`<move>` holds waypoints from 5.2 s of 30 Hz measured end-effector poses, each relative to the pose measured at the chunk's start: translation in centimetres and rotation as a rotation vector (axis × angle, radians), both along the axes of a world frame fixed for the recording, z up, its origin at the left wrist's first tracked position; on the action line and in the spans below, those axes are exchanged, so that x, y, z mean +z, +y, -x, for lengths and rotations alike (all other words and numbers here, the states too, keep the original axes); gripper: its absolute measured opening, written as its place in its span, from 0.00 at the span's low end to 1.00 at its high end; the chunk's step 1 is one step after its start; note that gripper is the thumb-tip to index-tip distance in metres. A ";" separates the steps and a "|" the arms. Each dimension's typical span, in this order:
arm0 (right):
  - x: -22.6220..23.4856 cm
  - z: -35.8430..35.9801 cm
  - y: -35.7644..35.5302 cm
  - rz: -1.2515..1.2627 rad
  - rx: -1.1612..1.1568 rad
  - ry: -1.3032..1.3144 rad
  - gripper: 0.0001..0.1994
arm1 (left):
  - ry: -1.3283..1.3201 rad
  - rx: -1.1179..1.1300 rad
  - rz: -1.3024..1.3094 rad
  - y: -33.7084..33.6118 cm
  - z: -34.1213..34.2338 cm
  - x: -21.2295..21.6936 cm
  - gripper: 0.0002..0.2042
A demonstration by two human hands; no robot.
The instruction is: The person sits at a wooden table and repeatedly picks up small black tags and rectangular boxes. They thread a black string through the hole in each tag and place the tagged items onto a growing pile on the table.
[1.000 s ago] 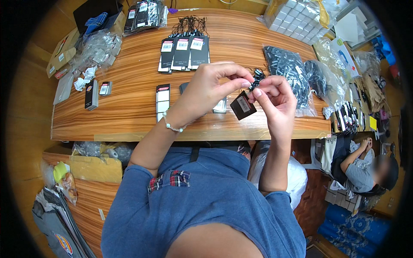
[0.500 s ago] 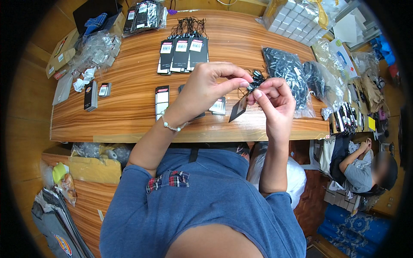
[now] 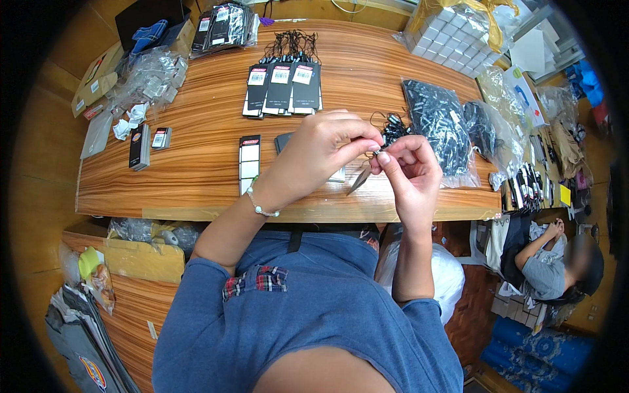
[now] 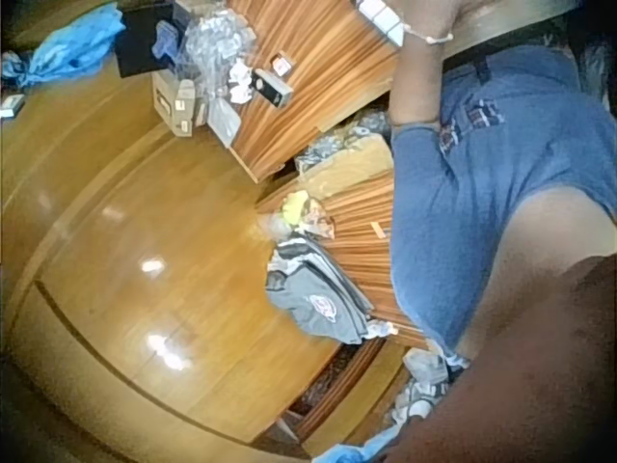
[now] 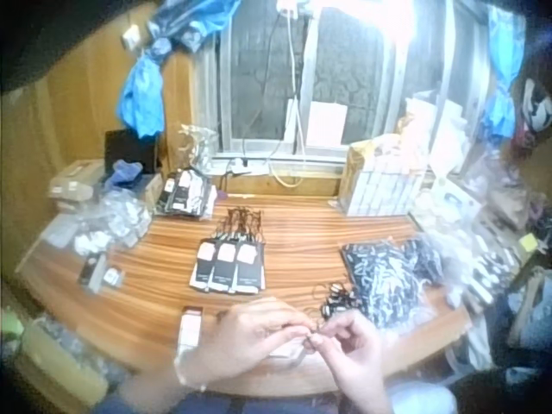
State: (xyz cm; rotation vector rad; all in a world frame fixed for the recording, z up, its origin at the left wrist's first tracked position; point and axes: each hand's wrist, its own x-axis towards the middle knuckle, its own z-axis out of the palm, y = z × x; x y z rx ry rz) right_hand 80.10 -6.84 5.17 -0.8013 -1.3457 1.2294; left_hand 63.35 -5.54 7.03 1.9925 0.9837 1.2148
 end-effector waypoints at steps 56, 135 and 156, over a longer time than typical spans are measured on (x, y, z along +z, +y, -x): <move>-1.6 -6.7 0.3 0.371 0.568 0.867 0.12 | -0.143 -0.489 0.445 5.4 -2.5 -5.2 0.07; -0.5 2.7 22.1 0.204 0.163 0.353 0.06 | 0.066 -0.058 0.292 13.6 1.7 -7.6 0.20; -13.6 6.5 36.7 -0.215 -0.267 -0.760 0.08 | 0.918 0.422 -0.160 21.0 5.7 -8.2 0.17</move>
